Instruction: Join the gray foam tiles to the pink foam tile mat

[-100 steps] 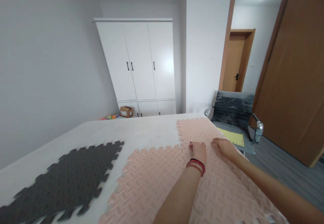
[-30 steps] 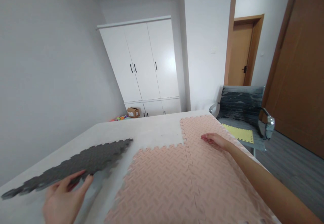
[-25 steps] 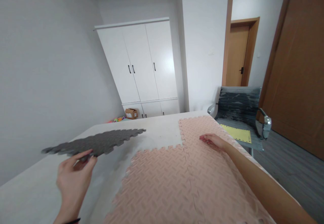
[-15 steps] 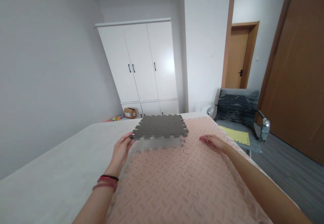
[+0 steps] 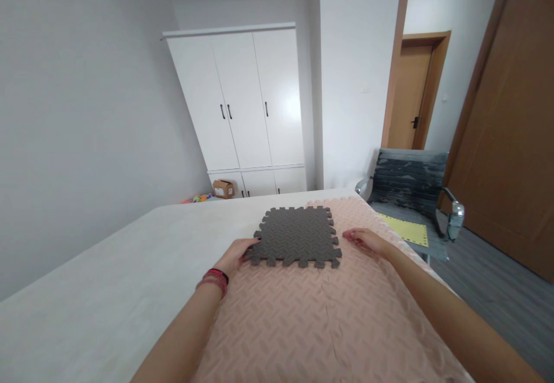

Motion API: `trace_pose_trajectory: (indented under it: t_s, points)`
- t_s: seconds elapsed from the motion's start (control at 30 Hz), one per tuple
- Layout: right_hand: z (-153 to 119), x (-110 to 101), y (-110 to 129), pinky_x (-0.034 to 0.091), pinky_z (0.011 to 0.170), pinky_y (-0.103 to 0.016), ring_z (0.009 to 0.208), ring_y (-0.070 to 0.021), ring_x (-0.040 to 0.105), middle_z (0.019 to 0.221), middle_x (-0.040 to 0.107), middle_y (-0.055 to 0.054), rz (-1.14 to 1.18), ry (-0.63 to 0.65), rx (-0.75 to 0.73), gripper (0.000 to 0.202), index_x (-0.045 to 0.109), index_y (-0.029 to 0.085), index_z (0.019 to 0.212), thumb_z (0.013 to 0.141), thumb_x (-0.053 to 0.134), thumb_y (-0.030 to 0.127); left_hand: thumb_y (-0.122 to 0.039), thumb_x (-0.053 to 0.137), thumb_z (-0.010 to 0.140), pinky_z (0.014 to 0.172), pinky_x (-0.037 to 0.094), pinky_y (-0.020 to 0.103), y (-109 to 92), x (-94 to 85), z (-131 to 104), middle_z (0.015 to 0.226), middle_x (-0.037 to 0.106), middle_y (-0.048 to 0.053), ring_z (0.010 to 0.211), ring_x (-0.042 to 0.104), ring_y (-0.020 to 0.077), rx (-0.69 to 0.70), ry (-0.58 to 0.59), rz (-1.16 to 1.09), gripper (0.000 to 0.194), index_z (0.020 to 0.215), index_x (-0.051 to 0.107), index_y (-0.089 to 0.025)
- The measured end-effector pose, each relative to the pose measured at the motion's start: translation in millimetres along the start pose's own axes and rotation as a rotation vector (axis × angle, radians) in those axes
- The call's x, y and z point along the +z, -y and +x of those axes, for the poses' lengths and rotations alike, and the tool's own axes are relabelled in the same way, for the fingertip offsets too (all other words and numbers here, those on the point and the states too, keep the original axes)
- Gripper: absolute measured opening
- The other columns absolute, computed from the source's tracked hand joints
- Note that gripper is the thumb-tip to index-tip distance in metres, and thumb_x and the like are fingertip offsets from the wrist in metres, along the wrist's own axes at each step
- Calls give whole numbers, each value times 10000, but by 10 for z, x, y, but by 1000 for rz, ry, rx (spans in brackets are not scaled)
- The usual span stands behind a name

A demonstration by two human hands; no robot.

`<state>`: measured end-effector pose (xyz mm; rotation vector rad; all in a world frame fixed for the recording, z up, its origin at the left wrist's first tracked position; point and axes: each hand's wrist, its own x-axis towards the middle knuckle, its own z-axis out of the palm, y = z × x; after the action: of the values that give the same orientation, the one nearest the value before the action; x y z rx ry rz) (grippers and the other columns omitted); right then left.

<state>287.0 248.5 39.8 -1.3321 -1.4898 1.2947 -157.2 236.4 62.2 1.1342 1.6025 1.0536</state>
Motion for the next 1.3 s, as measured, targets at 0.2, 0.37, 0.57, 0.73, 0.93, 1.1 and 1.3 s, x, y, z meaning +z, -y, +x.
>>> trace_pose_trajectory:
  t_s: [0.2, 0.37, 0.57, 0.73, 0.93, 1.1, 1.3]
  points:
    - [-33, 20, 12, 449, 799, -318, 905, -178, 589, 1039, 696, -46, -20, 3, -3, 305, 713, 213, 942, 684, 606, 336, -384, 563, 869, 774, 533, 362, -194, 47, 249, 1100, 604, 57, 920, 604, 168, -19, -96, 90, 336, 1119, 564, -159]
    - [-54, 33, 7, 447, 833, -315, 935, -172, 591, 1048, 693, -42, 5, 3, 1, 268, 711, 213, 926, 706, 591, 309, -376, 567, 867, 797, 527, 377, -203, -260, 452, 1122, 597, 62, 948, 598, 174, 21, -208, 212, 335, 1123, 562, -161]
    - [-73, 21, 19, 444, 831, -296, 951, -161, 588, 1076, 683, -46, 37, 27, -8, 256, 705, 207, 942, 736, 575, 289, -376, 567, 866, 838, 513, 404, 81, -566, 558, 1141, 589, 64, 987, 587, 187, 54, -272, 383, 333, 1122, 563, -163]
    - [-81, 25, 46, 449, 843, -306, 959, -165, 584, 1079, 682, -36, 32, 26, -1, 241, 708, 216, 927, 741, 570, 287, -378, 567, 866, 841, 511, 403, 273, -617, 640, 1136, 591, 62, 990, 587, 187, 61, -293, 456, 330, 1119, 564, -166]
    - [-75, 28, 57, 450, 846, -322, 935, -172, 581, 1039, 692, -34, 17, -1, 4, 220, 715, 225, 893, 721, 598, 294, -379, 565, 867, 839, 513, 404, 308, -498, 781, 1144, 587, 66, 989, 588, 186, 99, -280, 492, 338, 1128, 559, -165]
    - [-77, 41, 68, 438, 842, -314, 915, -159, 579, 1049, 689, -38, 30, 1, 11, 250, 712, 209, 922, 741, 556, 285, -381, 563, 869, 839, 513, 405, 313, -345, 826, 1142, 589, 66, 987, 589, 185, 136, -256, 519, 341, 1132, 557, -166]
    - [-80, 41, 70, 443, 826, -298, 916, -154, 583, 1051, 693, -37, 36, -8, 14, 248, 715, 212, 921, 744, 555, 281, -383, 564, 867, 857, 504, 417, 287, -388, 813, 1156, 583, 68, 1011, 580, 193, 149, -300, 574, 345, 1137, 555, -169]
